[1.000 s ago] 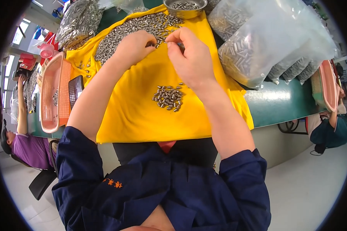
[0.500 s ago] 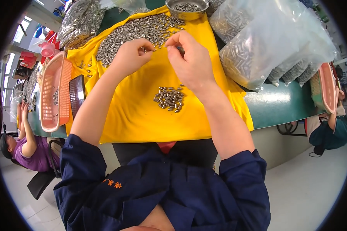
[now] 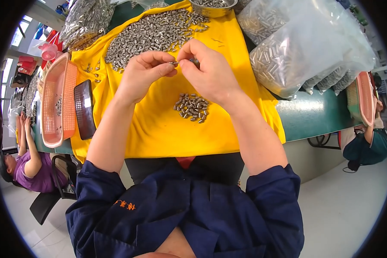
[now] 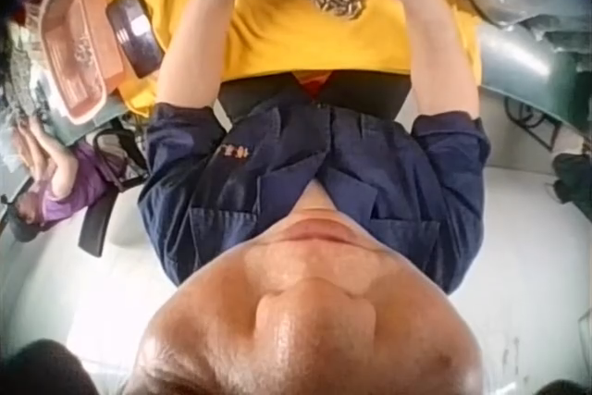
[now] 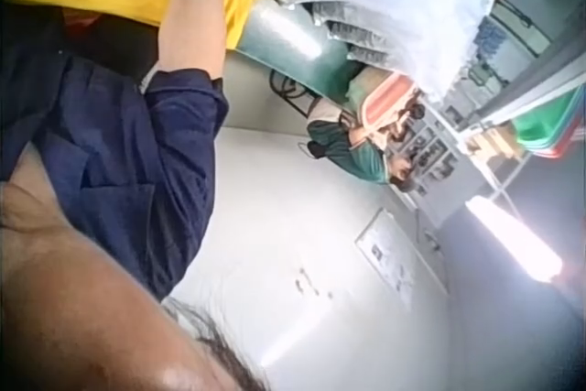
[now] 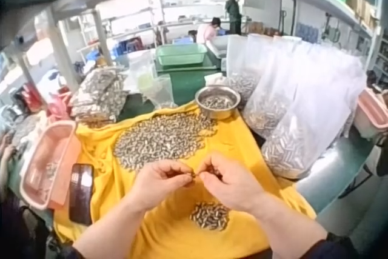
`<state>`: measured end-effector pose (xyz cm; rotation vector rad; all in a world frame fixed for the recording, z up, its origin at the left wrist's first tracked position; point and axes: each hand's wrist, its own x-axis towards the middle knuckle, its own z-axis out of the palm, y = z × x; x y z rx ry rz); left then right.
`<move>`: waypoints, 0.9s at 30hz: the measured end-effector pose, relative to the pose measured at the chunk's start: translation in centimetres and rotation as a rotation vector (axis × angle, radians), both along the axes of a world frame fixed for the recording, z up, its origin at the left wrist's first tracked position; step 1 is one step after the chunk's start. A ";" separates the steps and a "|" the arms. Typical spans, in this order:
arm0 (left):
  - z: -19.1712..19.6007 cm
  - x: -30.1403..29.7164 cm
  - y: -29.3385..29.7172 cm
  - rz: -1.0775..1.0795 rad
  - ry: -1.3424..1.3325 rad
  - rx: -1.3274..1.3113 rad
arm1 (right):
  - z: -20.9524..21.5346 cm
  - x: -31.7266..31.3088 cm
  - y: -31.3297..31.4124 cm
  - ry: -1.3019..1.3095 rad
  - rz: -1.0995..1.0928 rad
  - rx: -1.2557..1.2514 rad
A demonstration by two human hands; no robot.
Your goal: Sorting small metal hardware components by hand on a workbench.
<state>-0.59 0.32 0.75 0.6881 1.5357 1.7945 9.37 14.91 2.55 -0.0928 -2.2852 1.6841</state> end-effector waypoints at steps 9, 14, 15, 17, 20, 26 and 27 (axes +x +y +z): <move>0.2 0.5 0.3 0.036 0.126 -0.089 | 0.1 0.1 -0.7 0.047 -0.033 0.341; 0.1 0.5 0.4 0.051 0.273 -0.204 | -0.6 -0.2 -0.7 0.061 -0.043 0.363; 0.1 0.5 0.4 0.060 0.355 -0.277 | -0.9 -0.3 -0.7 0.061 -0.045 0.364; 0.1 0.4 0.5 0.083 0.525 -0.323 | -1.4 -0.4 -0.6 0.073 -0.060 0.419; -0.6 -0.6 -0.1 0.186 0.733 -0.438 | -0.9 -0.2 0.1 0.121 -0.187 0.356; -0.9 0.0 0.1 0.108 0.471 -0.270 | -0.9 -0.3 0.0 0.123 -0.182 0.270; -0.8 0.1 0.0 0.075 0.536 -0.304 | -0.9 -0.2 0.0 0.099 -0.163 0.261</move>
